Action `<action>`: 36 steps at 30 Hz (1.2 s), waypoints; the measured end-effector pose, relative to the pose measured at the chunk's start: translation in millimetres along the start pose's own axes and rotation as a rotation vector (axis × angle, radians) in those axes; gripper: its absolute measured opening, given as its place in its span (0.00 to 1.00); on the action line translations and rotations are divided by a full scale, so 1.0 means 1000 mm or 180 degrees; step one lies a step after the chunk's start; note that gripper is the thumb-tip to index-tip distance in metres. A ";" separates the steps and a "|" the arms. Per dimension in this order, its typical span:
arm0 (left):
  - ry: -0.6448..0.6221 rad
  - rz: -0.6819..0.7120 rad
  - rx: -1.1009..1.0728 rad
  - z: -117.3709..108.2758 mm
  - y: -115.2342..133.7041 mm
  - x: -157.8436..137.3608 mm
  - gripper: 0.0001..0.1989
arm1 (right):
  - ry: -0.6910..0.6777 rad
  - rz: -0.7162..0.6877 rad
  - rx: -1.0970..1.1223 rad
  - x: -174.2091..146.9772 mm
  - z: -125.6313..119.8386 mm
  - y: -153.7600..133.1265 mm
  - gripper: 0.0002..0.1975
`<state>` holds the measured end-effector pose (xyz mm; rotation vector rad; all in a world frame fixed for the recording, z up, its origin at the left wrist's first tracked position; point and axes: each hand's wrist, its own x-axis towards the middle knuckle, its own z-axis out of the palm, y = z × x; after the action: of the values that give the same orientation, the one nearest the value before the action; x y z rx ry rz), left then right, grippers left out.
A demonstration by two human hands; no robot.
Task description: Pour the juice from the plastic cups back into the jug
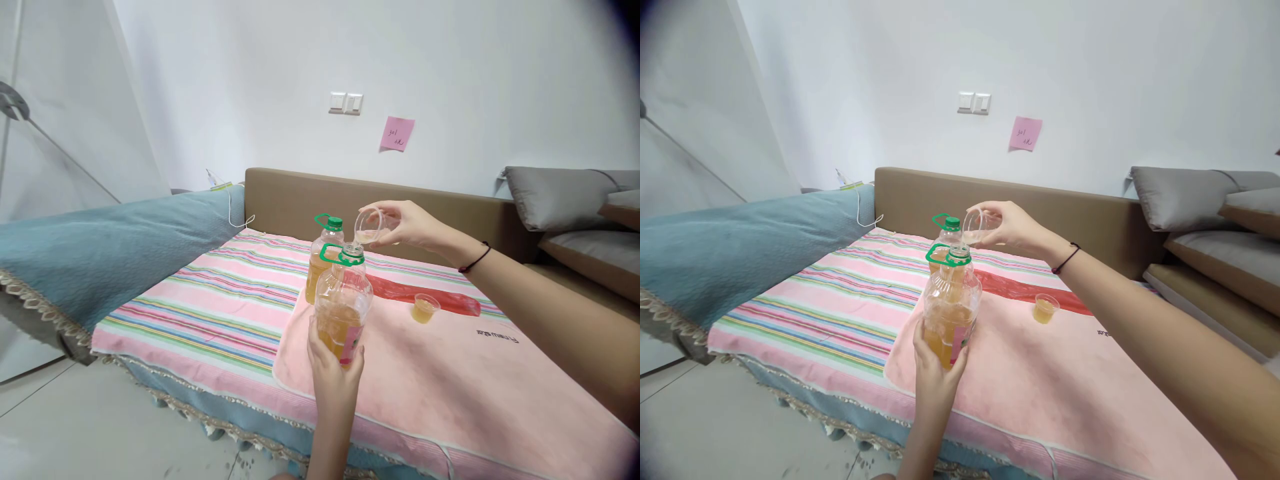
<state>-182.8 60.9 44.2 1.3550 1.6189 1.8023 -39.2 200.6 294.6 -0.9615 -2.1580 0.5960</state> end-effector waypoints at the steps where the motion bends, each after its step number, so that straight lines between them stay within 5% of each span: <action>1: 0.0009 0.0002 0.0010 0.000 0.000 0.000 0.44 | -0.0009 -0.0012 -0.0028 0.001 0.000 -0.001 0.33; 22: 0.0053 -0.0062 -0.0105 -0.001 0.004 0.001 0.43 | -0.0381 -0.0504 -0.1030 0.010 -0.003 -0.028 0.26; 31: 0.0038 0.0057 0.0046 0.001 -0.002 -0.001 0.44 | -0.0632 -0.1437 -0.2497 0.029 0.000 -0.034 0.24; 36: 0.0035 0.0037 0.0081 0.000 -0.001 -0.001 0.44 | -0.0783 -0.2415 -0.3002 0.028 0.008 -0.045 0.15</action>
<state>-182.5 60.9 43.0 1.3705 1.6486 1.8047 -79.0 193.7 329.5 -0.3906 -2.8048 -0.7683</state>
